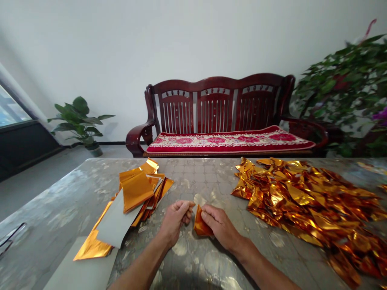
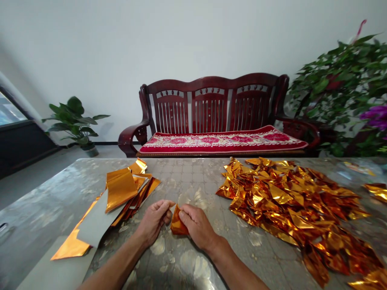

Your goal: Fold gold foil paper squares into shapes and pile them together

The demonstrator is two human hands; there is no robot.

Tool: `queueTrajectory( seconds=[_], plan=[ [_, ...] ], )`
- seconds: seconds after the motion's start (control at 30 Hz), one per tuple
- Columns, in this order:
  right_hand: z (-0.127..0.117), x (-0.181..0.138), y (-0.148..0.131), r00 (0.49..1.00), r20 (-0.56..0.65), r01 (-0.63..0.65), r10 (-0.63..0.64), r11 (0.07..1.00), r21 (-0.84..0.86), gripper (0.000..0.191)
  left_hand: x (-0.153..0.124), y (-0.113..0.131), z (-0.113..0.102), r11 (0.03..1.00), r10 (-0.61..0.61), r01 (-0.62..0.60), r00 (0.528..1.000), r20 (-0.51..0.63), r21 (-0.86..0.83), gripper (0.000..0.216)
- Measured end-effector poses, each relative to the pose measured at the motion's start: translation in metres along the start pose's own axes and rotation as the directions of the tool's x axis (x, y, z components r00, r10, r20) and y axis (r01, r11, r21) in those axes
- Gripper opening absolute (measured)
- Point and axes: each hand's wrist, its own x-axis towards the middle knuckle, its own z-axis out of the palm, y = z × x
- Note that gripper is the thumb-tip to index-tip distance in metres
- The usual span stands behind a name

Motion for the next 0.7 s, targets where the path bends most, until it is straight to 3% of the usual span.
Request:
queueTrajectory(
  seconds=[0.1, 0.27, 0.43, 0.7],
  plan=[
    [0.0018, 0.0001, 0.002, 1.0, 0.021, 0.009, -0.008, 1.0, -0.03, 0.036, 0.0005, -0.0028, 0.001, 0.986, -0.11, 0.123, 0.986, 0.122, -0.112, 0.045],
    [0.0013, 0.0004, 0.0034, 1.0, 0.014, 0.015, -0.014, 0.99, -0.139, 0.036, -0.0041, -0.0063, 0.0015, 0.98, -0.126, 0.148, 0.979, 0.159, -0.132, 0.044],
    [-0.0012, -0.0005, -0.0005, 0.999, -0.001, 0.051, -0.053, 0.963, -0.263, 0.034, -0.0052, -0.002, 0.004, 0.994, -0.078, 0.086, 0.989, 0.126, -0.063, 0.043],
    [-0.0004, -0.0027, -0.0022, 0.992, -0.01, 0.108, -0.127, 0.882, -0.459, 0.031, -0.0074, -0.0015, 0.0066, 0.964, 0.092, -0.088, 0.996, -0.008, 0.249, 0.03]
  ],
)
